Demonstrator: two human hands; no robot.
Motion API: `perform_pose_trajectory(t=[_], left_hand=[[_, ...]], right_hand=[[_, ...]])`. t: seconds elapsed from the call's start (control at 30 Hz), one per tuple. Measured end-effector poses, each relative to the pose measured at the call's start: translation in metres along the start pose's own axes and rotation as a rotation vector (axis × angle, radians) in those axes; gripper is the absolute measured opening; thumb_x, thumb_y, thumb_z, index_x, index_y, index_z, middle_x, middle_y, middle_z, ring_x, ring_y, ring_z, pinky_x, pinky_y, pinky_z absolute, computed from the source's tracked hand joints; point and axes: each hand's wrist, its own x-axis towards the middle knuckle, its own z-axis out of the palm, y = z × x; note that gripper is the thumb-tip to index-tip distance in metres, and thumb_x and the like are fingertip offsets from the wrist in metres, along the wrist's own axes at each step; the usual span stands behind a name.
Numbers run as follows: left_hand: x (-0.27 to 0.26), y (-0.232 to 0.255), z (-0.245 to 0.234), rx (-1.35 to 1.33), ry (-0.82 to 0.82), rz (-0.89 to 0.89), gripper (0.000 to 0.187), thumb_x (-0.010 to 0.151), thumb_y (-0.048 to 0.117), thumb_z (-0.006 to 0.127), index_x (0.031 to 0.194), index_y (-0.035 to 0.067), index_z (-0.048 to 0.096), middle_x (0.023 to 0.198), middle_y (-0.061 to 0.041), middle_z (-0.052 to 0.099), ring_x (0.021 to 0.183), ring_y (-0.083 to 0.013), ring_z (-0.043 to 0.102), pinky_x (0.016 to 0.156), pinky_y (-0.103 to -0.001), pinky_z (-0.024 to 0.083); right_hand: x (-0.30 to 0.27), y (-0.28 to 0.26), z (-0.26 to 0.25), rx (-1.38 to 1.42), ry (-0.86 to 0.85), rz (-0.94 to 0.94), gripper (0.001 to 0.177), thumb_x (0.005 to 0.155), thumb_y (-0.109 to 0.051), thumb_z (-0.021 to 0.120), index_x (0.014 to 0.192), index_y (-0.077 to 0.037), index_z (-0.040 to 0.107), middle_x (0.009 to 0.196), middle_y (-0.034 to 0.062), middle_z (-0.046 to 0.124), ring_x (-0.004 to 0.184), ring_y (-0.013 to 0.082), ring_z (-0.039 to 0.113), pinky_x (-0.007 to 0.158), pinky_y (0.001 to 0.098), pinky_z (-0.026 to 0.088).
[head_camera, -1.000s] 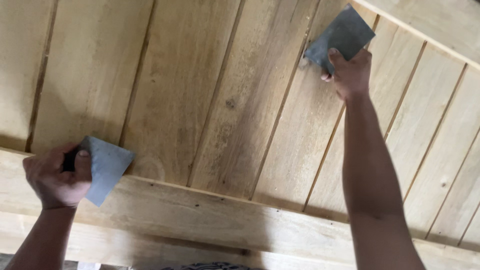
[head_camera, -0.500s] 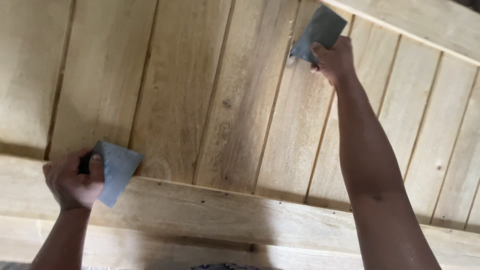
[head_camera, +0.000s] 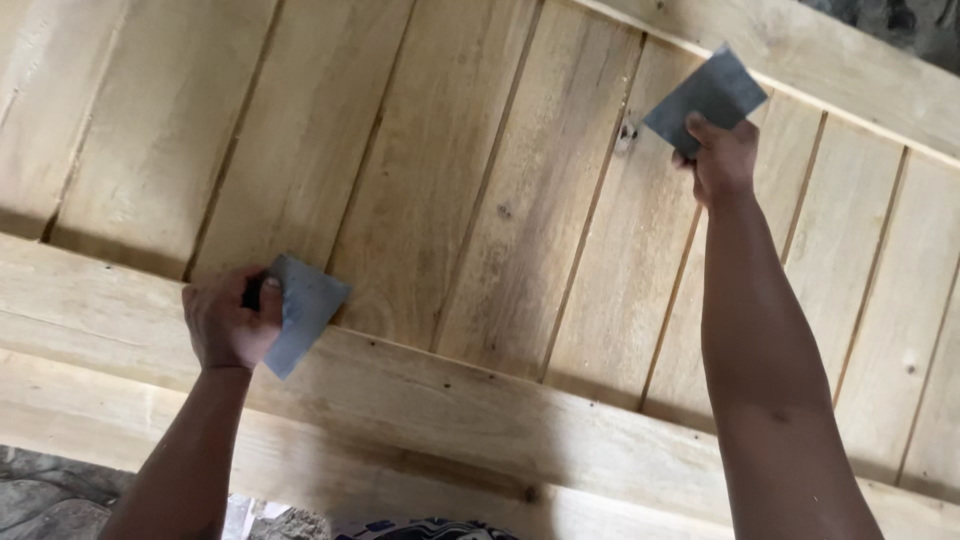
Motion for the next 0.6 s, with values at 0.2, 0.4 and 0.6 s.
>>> perform_pose_trajectory(t=[0.2, 0.4, 0.6], left_hand=[[0.003, 0.005, -0.003, 0.005, 0.013, 0.017, 0.017, 0.093, 0.026, 0.070, 0.102, 0.013, 0.076, 0.091, -0.008, 0.073, 0.092, -0.0275, 0.068, 0.098, -0.043, 0.044], [-0.002, -0.001, -0.001, -0.023, 0.026, 0.032, 0.015, 0.094, 0.026, 0.070, 0.097, 0.013, 0.076, 0.093, -0.008, 0.074, 0.095, -0.0288, 0.069, 0.098, -0.043, 0.044], [0.009, 0.004, -0.003, -0.007, 0.057, 0.044, 0.014, 0.094, 0.026, 0.072, 0.095, 0.013, 0.077, 0.091, -0.008, 0.074, 0.093, -0.0297, 0.068, 0.099, -0.044, 0.045]], right_hand=[[-0.006, 0.011, 0.021, -0.200, 0.068, 0.002, 0.022, 0.100, -0.007, 0.072, 0.112, 0.007, 0.059, 0.089, 0.0130, 0.070, 0.055, 0.0189, 0.066, 0.044, 0.0318, 0.055], [-0.006, 0.020, 0.033, -0.246, 0.116, 0.022, 0.019, 0.100, -0.008, 0.069, 0.111, 0.006, 0.064, 0.085, 0.0124, 0.073, 0.055, 0.0193, 0.067, 0.042, 0.0318, 0.052], [0.010, -0.002, 0.008, -0.092, 0.050, 0.203, 0.018, 0.100, -0.007, 0.068, 0.108, 0.007, 0.062, 0.084, 0.0181, 0.074, 0.055, 0.0209, 0.067, 0.041, 0.0321, 0.046]])
